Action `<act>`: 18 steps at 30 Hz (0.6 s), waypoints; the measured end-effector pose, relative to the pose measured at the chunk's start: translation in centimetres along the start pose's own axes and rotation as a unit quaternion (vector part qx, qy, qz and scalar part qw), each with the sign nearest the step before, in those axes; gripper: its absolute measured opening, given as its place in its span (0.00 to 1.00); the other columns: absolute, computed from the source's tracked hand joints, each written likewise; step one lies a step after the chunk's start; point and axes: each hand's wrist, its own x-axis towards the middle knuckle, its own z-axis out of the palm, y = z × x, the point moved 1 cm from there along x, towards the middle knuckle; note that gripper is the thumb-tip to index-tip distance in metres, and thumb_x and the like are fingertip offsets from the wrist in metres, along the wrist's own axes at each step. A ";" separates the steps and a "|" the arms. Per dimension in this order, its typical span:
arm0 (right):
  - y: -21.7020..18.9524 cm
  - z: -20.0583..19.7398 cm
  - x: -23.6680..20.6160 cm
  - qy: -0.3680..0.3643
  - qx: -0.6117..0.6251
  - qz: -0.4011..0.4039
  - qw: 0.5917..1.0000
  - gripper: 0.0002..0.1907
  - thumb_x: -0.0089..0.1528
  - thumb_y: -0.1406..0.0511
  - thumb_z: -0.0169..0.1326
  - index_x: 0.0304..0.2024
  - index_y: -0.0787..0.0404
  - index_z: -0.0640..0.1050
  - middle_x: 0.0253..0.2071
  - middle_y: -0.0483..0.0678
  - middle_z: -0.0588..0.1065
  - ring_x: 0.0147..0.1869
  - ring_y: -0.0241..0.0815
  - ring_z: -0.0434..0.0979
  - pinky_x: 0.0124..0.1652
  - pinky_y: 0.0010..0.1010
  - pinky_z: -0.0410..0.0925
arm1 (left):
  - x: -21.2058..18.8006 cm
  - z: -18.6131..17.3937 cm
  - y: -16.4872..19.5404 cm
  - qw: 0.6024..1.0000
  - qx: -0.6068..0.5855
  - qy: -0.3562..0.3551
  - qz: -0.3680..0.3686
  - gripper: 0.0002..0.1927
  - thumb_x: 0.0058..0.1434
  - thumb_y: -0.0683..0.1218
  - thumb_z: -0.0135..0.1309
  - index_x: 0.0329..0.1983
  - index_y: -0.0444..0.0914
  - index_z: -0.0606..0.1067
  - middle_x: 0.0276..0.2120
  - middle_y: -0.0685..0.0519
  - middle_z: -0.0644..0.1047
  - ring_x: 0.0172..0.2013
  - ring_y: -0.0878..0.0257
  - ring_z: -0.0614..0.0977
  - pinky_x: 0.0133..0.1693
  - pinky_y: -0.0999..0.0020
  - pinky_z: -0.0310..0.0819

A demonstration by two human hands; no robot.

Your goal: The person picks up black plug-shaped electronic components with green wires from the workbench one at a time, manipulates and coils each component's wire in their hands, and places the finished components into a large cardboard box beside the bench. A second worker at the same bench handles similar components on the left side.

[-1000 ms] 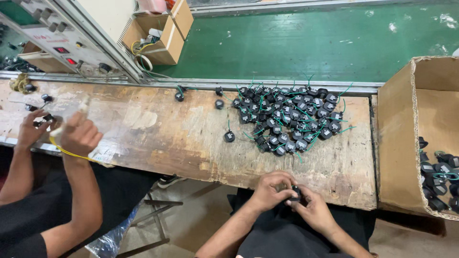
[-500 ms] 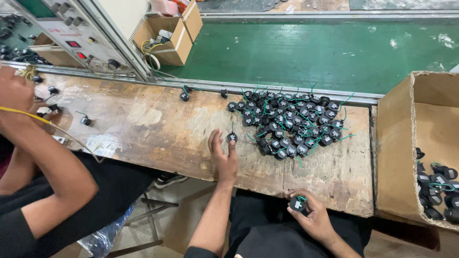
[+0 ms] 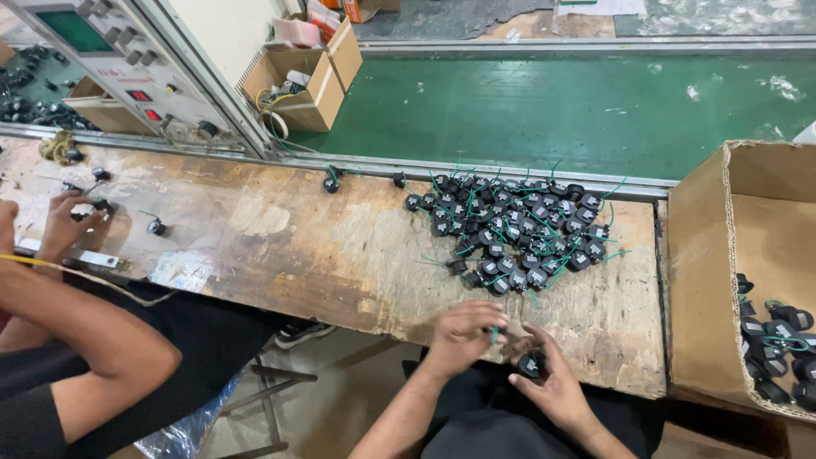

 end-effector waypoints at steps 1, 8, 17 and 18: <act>0.5 0.2 0.1 -0.014 -0.018 0.005 1.000 0.43 0.51 0.73 0.63 0.66 0.57 0.61 0.52 0.46 0.73 0.49 0.34 0.76 0.50 0.28 0.71 | -0.1 0.8 0.4 0.996 0.068 -0.057 0.029 0.12 0.53 0.36 0.66 0.40 0.39 0.83 0.44 0.52 0.84 0.54 0.56 0.83 0.58 0.60 0.76; 2.3 -0.3 -0.6 -0.062 -0.151 0.033 0.986 0.19 0.57 0.64 0.67 0.48 0.65 0.77 0.40 0.48 0.77 0.43 0.35 0.74 0.41 0.29 0.70 | 0.1 3.5 1.9 0.989 0.076 -0.117 0.040 0.11 0.55 0.36 0.62 0.40 0.41 0.81 0.43 0.55 0.84 0.47 0.57 0.85 0.55 0.62 0.78; 2.4 -1.4 -1.6 -0.064 -0.239 0.001 0.969 0.20 0.55 0.65 0.65 0.50 0.61 0.78 0.39 0.46 0.78 0.32 0.34 0.73 0.28 0.25 0.68 | -1.9 5.3 4.9 0.977 0.154 -0.103 0.108 0.15 0.53 0.32 0.56 0.42 0.40 0.80 0.39 0.53 0.83 0.38 0.55 0.82 0.43 0.62 0.78; 2.3 -1.5 -1.9 -0.058 -0.221 -0.035 0.973 0.22 0.55 0.66 0.64 0.51 0.62 0.77 0.41 0.46 0.77 0.32 0.33 0.74 0.26 0.24 0.68 | -1.9 5.3 5.2 0.976 0.159 -0.099 0.110 0.16 0.53 0.32 0.56 0.42 0.40 0.80 0.40 0.53 0.83 0.37 0.54 0.81 0.42 0.63 0.78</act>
